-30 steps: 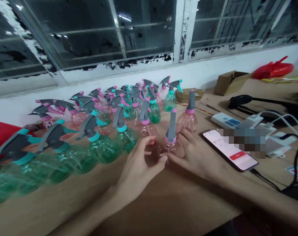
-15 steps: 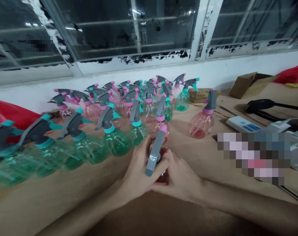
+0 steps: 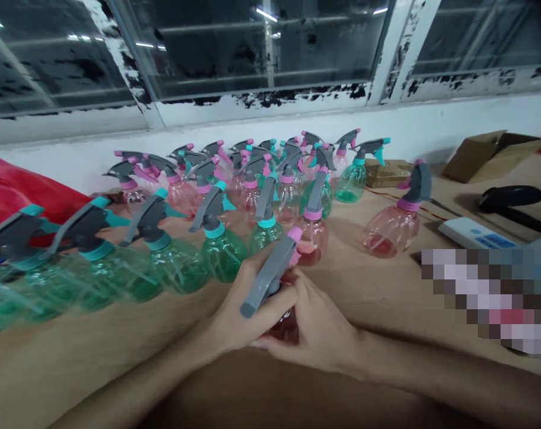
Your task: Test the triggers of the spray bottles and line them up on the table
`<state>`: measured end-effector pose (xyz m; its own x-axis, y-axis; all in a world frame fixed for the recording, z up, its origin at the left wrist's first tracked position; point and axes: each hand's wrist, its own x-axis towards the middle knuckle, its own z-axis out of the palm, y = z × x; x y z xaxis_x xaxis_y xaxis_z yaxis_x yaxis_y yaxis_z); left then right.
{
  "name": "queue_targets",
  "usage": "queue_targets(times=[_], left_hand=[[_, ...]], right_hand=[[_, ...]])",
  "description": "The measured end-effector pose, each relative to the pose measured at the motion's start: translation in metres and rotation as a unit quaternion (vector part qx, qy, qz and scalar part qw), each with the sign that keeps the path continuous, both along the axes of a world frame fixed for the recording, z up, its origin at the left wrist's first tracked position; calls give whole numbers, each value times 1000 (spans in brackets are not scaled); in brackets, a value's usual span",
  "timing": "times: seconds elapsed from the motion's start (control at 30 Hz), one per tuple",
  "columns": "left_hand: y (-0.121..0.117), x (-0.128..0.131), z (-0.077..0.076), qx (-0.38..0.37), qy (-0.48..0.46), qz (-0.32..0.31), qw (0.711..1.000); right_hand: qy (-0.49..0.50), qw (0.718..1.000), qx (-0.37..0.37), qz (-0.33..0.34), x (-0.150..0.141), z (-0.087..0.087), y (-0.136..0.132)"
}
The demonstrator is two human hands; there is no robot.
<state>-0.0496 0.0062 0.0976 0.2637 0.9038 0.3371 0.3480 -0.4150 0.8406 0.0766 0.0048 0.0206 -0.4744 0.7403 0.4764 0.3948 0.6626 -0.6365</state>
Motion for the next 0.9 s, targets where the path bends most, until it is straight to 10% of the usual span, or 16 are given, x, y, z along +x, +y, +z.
queue_targets(times=[0.33,0.6,0.9], left_hand=[[2,-4,-10,39,16,-20,999],[-1,-4,-6,40,47,0,998],[-1,-6,-4,71,68,-28,995]], right_hand=[[-27,993,-17,116,44,-6,12],[-144,988,-13,52,92,-45,21],[-170,985,-16,36,91,-52,22]])
